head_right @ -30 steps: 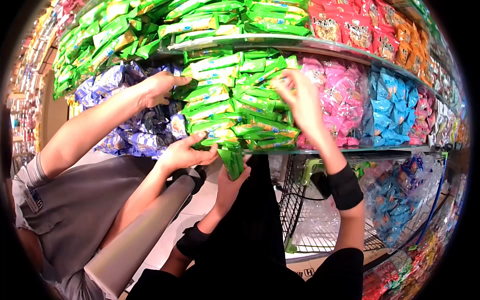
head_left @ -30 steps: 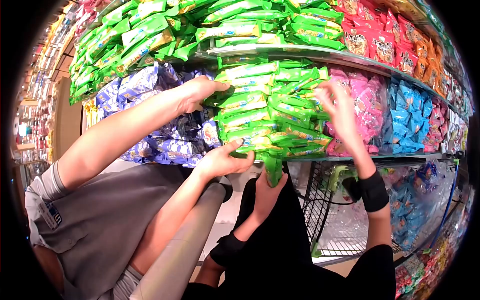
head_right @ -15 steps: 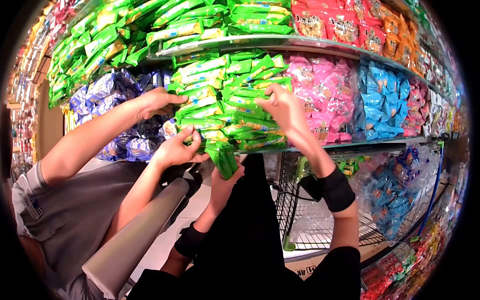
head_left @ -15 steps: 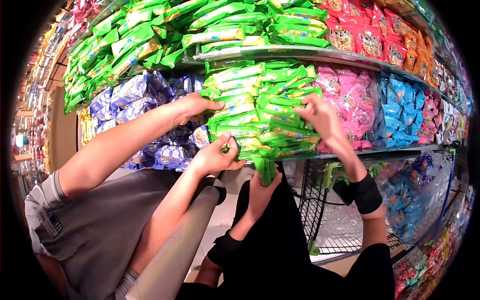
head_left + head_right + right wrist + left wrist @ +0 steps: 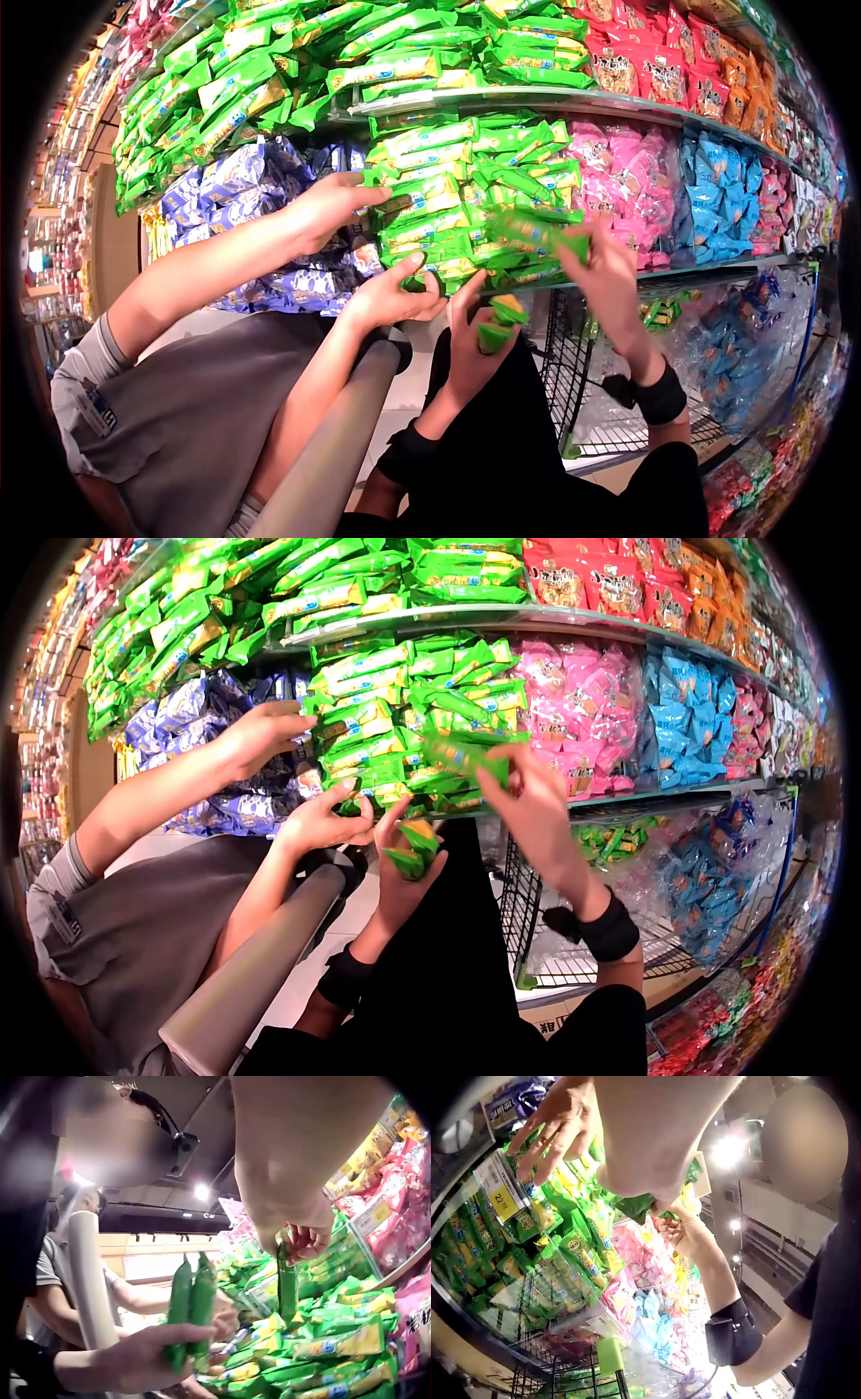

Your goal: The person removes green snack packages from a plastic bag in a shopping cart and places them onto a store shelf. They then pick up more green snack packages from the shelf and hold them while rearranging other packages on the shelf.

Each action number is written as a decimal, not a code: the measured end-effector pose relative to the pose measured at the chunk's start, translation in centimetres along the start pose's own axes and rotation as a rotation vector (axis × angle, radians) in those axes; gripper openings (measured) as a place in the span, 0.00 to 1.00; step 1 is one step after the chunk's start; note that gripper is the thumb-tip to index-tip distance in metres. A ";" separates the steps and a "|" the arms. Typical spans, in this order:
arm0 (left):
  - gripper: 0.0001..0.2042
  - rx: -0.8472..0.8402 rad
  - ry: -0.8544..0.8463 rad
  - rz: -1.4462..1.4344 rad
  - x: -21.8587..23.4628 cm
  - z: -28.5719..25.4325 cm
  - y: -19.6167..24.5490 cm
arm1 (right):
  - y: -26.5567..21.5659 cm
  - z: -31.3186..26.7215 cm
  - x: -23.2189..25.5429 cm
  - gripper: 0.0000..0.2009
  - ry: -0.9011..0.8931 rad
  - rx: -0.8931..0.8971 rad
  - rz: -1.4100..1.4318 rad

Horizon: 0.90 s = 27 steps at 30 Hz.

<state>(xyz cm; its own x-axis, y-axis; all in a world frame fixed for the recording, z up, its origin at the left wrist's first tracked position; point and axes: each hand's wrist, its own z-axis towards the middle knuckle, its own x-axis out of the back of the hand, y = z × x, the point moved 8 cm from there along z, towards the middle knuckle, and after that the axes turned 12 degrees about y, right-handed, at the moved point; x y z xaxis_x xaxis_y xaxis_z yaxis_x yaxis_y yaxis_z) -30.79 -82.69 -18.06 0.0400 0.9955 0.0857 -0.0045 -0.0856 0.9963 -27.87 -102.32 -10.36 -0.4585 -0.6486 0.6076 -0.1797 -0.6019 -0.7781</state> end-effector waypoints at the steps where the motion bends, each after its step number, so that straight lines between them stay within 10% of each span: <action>1: 0.27 -0.256 0.001 0.172 -0.2 0.1 2.0 | 0.0 -1.3 -0.7 0.10 -0.012 0.075 0.082; 7: 0.21 -0.461 -0.086 0.460 -1.9 0.9 3.5 | -1.0 -3.9 -3.7 0.10 -0.286 -0.182 0.416; 13: 0.32 -0.200 -0.092 0.210 0.3 1.3 0.1 | 1.1 -0.1 -5.2 0.10 -0.371 -0.251 0.561; 18: 0.21 -0.002 -0.073 0.022 0.5 0.0 -0.2 | 2.9 6.0 -6.2 0.12 0.034 0.347 -0.107; 20: 0.08 0.010 -0.055 0.025 0.4 -0.1 0.3 | 3.0 6.5 -7.7 0.14 0.029 0.388 -0.140; 27: 0.07 0.039 -0.052 -0.005 0.4 -0.8 0.1 | 1.9 6.7 -8.7 0.15 0.085 0.586 -0.228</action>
<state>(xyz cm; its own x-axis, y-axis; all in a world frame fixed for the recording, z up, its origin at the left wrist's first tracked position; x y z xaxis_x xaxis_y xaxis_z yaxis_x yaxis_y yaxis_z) -31.61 -82.25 -17.90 0.0920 0.9926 0.0793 0.0345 -0.0828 0.9960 -18.39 -100.96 -16.05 -0.5368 -0.4491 0.7142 0.2142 -0.8913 -0.3995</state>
